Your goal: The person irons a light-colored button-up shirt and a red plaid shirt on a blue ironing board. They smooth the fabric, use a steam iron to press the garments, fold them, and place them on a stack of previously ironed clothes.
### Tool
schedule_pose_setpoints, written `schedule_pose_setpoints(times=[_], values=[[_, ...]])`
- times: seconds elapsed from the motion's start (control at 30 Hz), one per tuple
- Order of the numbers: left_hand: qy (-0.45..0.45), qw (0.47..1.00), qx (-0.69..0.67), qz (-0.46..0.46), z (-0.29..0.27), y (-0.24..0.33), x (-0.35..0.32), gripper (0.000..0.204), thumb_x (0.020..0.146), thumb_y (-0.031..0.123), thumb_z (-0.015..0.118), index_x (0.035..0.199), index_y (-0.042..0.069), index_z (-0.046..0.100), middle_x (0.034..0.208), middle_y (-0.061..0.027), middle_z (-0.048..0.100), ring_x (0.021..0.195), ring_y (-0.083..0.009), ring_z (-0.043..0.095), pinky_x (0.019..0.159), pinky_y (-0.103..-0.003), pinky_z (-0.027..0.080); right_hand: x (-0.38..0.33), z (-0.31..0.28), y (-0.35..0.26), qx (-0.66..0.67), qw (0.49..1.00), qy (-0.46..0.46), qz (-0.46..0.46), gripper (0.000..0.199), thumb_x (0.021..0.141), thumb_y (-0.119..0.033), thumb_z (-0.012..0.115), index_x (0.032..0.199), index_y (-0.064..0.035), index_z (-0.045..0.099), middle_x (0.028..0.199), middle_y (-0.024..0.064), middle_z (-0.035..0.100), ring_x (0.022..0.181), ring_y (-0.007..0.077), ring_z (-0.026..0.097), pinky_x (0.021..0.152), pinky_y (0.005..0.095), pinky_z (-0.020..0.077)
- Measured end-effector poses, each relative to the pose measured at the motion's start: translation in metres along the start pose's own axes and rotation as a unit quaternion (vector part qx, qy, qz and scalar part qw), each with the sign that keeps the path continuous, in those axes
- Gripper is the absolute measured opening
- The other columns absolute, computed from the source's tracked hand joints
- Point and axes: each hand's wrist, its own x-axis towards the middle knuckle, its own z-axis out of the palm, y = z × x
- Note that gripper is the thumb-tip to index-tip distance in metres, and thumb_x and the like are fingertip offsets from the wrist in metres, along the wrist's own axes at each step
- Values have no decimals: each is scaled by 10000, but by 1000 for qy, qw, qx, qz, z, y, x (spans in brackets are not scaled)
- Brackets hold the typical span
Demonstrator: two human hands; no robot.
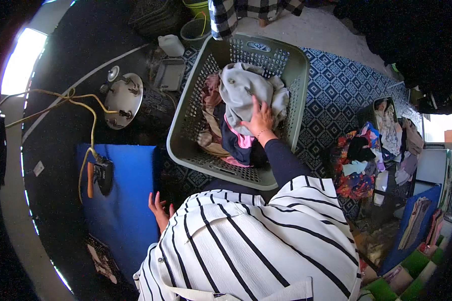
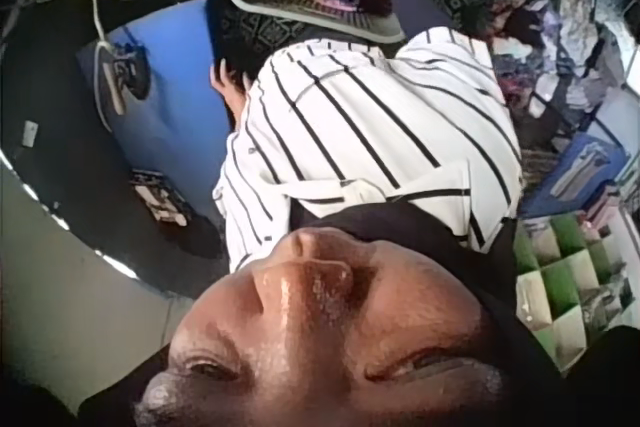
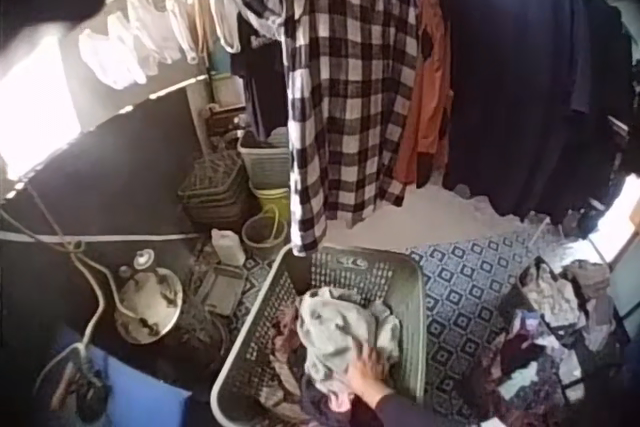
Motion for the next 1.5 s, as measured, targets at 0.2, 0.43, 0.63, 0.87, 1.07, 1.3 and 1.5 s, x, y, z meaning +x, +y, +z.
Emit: schedule_pose_setpoints(times=[0.2,0.43,0.63,0.87,1.07,1.3,1.5], values=[[6,1000,-24,-4,0,-1,6,665,792,-28,651,1392,101,396,1492,-159,206,1092,-291,507,854,-326,486,56,1,40,165,961,-148,166,268,916,-258,509,1114,-81,545,1159,193,585,1182,388,473,971,455,403],[-9,984,-176,-9,-7,33,54,496,859,42,621,1329,74,464,1322,-132,449,989,-217,569,837,-332,481,111,-228,-89,686,696,-205,57,398,906,-139,592,1263,22,520,1110,96,634,956,166,632,842,299,529],[-183,930,-310,79,-13,128,110,552,854,126,666,1356,62,445,1316,-111,489,1113,-221,528,941,-324,428,85,-357,-218,689,601,-349,-203,374,942,-165,544,1257,35,533,1156,108,630,965,162,635,870,290,521],[24,697,-717,15,-158,157,58,353,938,251,504,1214,38,563,1179,-97,616,1105,-241,590,930,-382,471,21,-343,-366,652,580,-367,-322,448,919,-137,558,1324,7,433,1094,113,618,934,181,638,829,274,525],[441,680,-579,94,-302,53,-118,398,955,307,449,1234,39,547,1173,-105,614,1087,-248,590,947,-383,460,-81,-304,-491,392,564,-264,-677,422,950,-272,546,1286,-16,523,1156,69,620,952,165,621,811,291,524],[677,332,-527,-392,-182,-197,-342,588,952,374,455,1422,56,299,1404,-169,422,1233,-338,472,1034,-483,345,-232,-136,-586,394,524,-580,-483,354,966,-270,520,1263,-78,547,1116,36,602,926,137,592,819,269,498],[719,458,-252,-459,-104,-242,-450,303,948,142,475,1228,31,503,1160,-131,560,1078,-262,534,995,-392,382,-365,3,-497,206,547,-464,-666,421,788,-293,718,1134,-91,587,961,100,592,856,283,595,750,382,493]])
